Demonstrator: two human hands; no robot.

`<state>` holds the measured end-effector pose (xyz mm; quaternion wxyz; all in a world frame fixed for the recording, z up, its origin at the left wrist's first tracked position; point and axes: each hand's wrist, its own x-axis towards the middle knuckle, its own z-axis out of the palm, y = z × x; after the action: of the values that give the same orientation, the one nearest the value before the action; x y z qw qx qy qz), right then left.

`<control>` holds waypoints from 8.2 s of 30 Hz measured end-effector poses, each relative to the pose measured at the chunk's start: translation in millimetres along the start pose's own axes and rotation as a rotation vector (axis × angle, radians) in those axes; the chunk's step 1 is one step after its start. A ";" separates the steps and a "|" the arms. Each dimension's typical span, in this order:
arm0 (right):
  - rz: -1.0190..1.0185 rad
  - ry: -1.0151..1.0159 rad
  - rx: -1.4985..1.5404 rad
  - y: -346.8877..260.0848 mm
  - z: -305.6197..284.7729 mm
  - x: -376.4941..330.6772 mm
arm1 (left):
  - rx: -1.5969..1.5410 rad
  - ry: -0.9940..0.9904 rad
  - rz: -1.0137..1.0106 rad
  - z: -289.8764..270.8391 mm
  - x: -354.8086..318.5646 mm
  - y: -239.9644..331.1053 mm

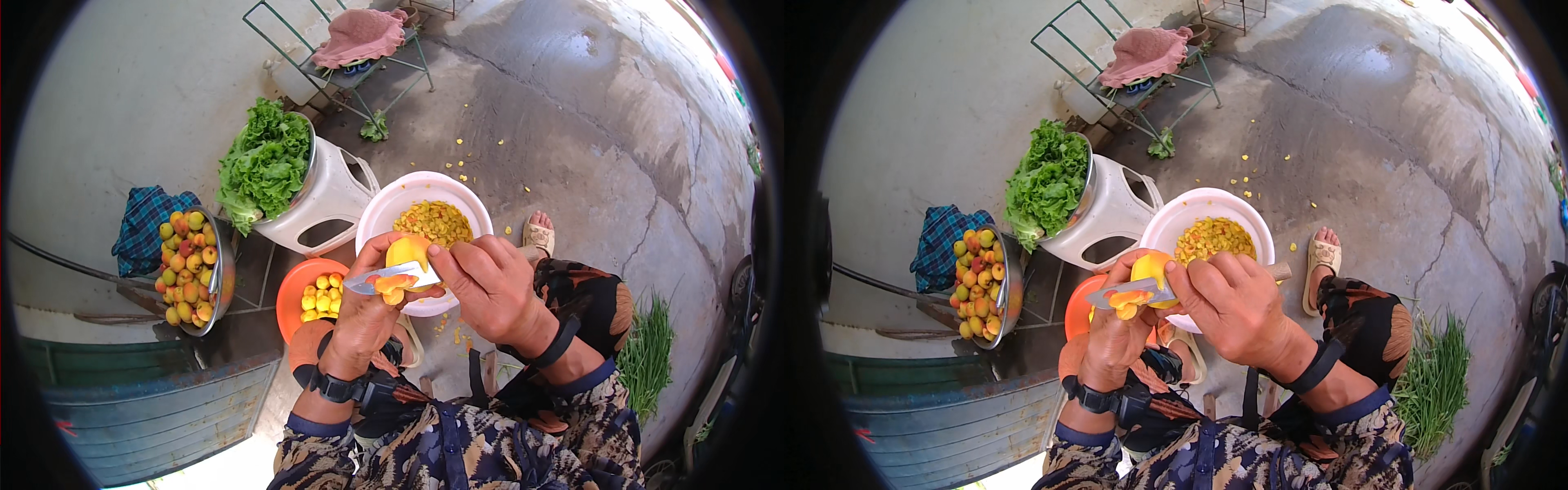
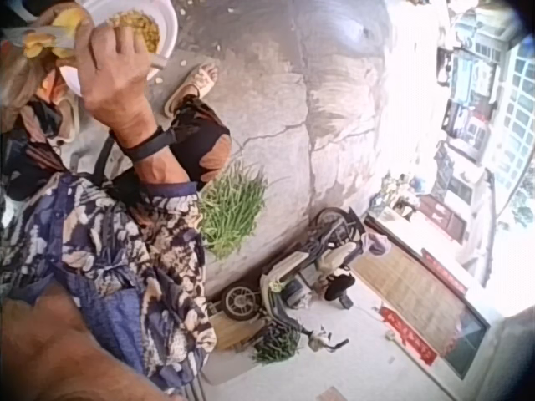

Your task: Peel a fruit using a small knife and discard the skin into a bowl.

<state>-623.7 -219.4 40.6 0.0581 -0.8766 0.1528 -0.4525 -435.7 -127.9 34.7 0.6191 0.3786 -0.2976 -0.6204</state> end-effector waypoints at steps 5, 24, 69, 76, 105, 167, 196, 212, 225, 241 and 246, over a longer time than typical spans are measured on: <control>0.092 -0.002 -0.024 6.7 3.4 -4.1 | 0.021 0.074 -0.081 10.4 -2.1 6.9; -0.005 -0.012 -0.084 0.9 4.0 -5.6 | 0.035 0.120 -0.046 16.4 -0.3 9.6; 0.043 0.070 -0.071 -0.2 11.3 -5.7 | -0.157 0.110 -0.056 14.7 5.1 5.5; 0.014 0.065 0.007 1.5 5.6 -4.0 | -0.103 0.071 0.028 5.0 2.5 1.3; 0.058 0.034 -0.048 -1.3 8.2 -7.7 | -0.059 0.100 0.007 10.7 1.5 5.0; 0.140 0.141 -0.031 7.2 12.1 -2.0 | -0.183 0.086 0.114 12.4 8.5 0.1; -0.097 -0.005 -0.059 -0.6 4.2 -3.1 | -0.264 0.139 -0.022 4.6 4.5 -2.8; 0.176 0.010 -0.051 15.8 10.7 -5.5 | -0.067 0.174 -0.005 3.9 -1.8 2.5; 0.117 0.009 -0.043 4.2 11.9 -7.3 | -0.024 0.155 0.042 1.8 1.7 2.6; 0.113 0.070 -0.024 -1.2 11.2 -4.3 | -0.041 0.098 0.110 17.8 0.7 4.6; 0.123 0.123 0.007 7.5 8.8 -8.0 | -0.044 0.091 0.058 12.6 3.7 4.5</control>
<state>-622.6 -224.2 27.5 0.0794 -0.8360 0.2079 -0.5015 -443.6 -133.1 44.9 0.6578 0.3838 -0.2665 -0.5907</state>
